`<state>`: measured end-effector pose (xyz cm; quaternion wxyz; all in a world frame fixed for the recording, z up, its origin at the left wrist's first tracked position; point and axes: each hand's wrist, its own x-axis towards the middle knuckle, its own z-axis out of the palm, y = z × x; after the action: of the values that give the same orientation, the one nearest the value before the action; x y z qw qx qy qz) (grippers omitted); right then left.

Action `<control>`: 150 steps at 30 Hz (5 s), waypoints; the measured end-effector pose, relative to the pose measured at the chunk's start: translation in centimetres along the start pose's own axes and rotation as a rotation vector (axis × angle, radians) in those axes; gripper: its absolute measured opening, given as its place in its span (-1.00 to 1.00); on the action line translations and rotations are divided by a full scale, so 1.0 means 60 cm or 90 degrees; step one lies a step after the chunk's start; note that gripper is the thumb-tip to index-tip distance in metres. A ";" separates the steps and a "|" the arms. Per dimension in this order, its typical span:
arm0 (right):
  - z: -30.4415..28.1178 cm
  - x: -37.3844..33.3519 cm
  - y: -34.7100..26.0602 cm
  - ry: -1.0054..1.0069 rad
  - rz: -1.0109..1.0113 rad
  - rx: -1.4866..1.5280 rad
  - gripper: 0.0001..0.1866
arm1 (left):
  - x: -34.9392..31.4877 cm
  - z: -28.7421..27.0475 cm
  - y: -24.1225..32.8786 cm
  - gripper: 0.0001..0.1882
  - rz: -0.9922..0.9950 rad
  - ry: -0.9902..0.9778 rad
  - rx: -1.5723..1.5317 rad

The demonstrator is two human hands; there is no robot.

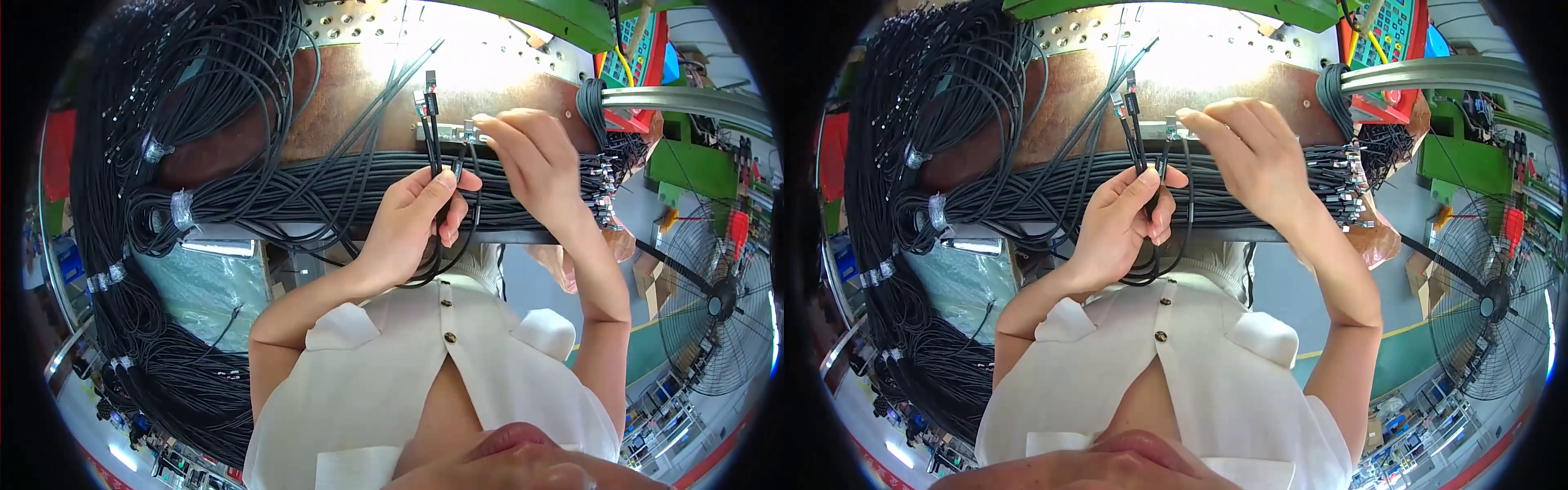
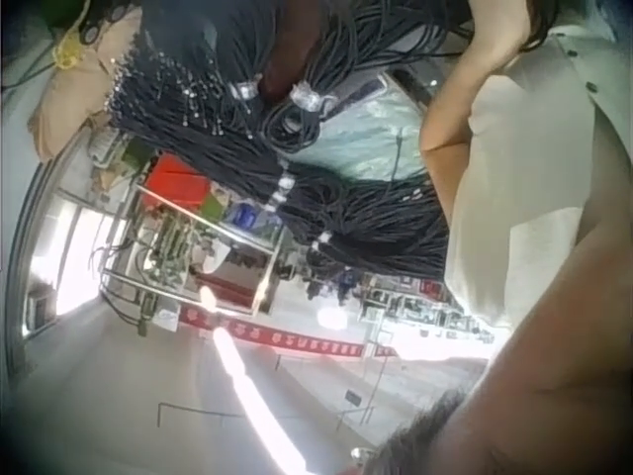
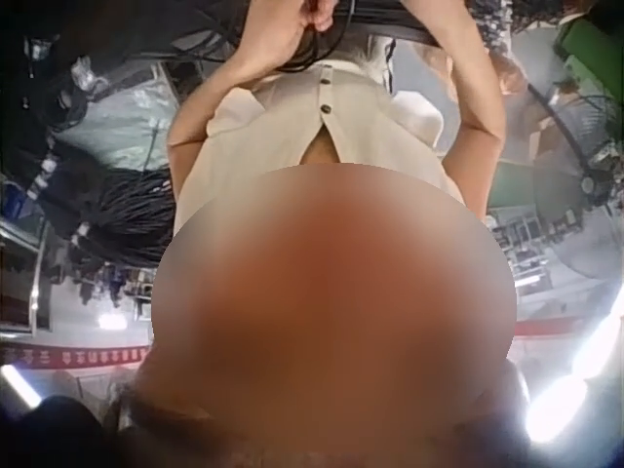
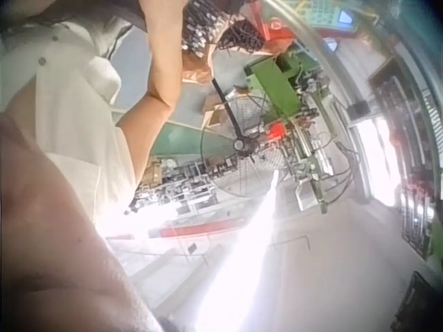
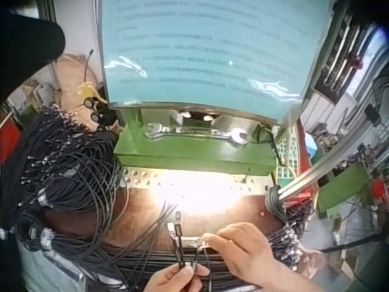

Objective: The recorder is assembling wire harnesses by selecting black cables from a pile, attaching connectors, and placing them into an assembly fixture on a workbench.

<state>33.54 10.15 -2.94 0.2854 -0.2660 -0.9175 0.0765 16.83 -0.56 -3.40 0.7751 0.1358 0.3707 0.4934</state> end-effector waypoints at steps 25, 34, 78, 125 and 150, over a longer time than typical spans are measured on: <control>-0.028 0.019 -0.010 -0.064 0.566 0.799 -0.80 | -0.003 0.038 0.005 -0.64 0.035 -0.054 0.278; -0.047 0.006 0.003 0.107 0.012 -0.166 -0.60 | 0.012 0.040 0.019 -0.70 -0.003 -0.036 0.211; -0.044 0.046 0.166 -0.122 0.239 0.404 -0.73 | 0.247 -0.021 0.201 -0.77 0.315 -0.137 0.534; 0.058 0.274 0.164 -0.144 0.378 0.205 -0.77 | 0.258 -0.026 0.231 -0.66 0.151 -0.385 0.144; 0.097 0.195 0.241 -0.046 0.136 -0.215 -0.65 | 0.395 -0.162 0.272 -0.77 0.638 0.085 1.329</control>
<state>28.56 28.70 -6.30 0.1943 -0.4032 -0.8934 -0.0391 4.75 26.19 -11.11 -0.0175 0.8147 0.5420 0.2054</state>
